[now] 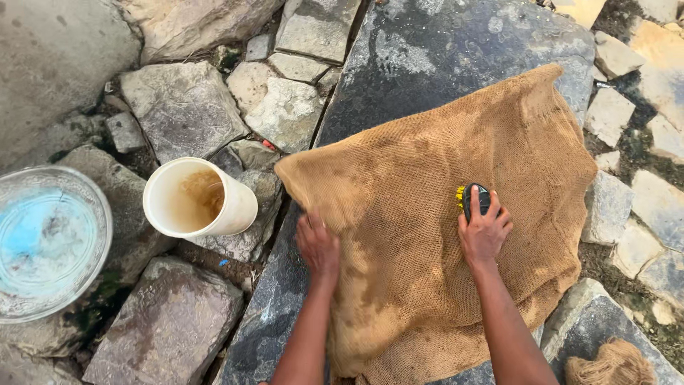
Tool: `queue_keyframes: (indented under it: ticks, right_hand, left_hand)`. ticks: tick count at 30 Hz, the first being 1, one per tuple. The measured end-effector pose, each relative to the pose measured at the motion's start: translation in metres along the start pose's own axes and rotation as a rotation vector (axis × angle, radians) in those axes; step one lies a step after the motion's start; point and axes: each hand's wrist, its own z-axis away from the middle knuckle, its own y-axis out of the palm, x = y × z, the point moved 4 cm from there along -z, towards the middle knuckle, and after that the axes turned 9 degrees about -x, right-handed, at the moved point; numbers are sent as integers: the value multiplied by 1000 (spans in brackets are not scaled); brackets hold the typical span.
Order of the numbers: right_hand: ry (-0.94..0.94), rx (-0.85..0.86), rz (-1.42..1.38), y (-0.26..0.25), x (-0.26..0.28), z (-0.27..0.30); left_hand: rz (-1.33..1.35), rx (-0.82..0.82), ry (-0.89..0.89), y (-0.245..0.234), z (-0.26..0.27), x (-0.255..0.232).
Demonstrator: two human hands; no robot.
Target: The person scrubs a woven mat with a brush, folds and moves it aside, then unfolds and scrubs a burlap sack with the brush on a stone slab.
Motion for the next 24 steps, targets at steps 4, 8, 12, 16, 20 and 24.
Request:
queue_keyframes:
  ticks: [4,8,12,16,20,24]
  right_hand:
    - [60,17,-217,-13,0,-7]
    - [280,-84,-459,-24,6,-18]
    - [362,-76,-653,-53,19,-30]
    - [551,303,-757,-87,67,-22]
    - [-78,101,-687,-143,153,4]
    - [-290,75,-606,-156,194,31]
  left_hand:
    - [179,-183,169,-33,-82,-35]
    - [31,-127,169,-33,-170,-48]
    - [-165,-212,-33,-34,-180,-48]
    - [-562,-56,545,-17,-64,-97]
    - [-65,177,362,-27,36,-77]
    - [-465,350,418,-24,56,-38]
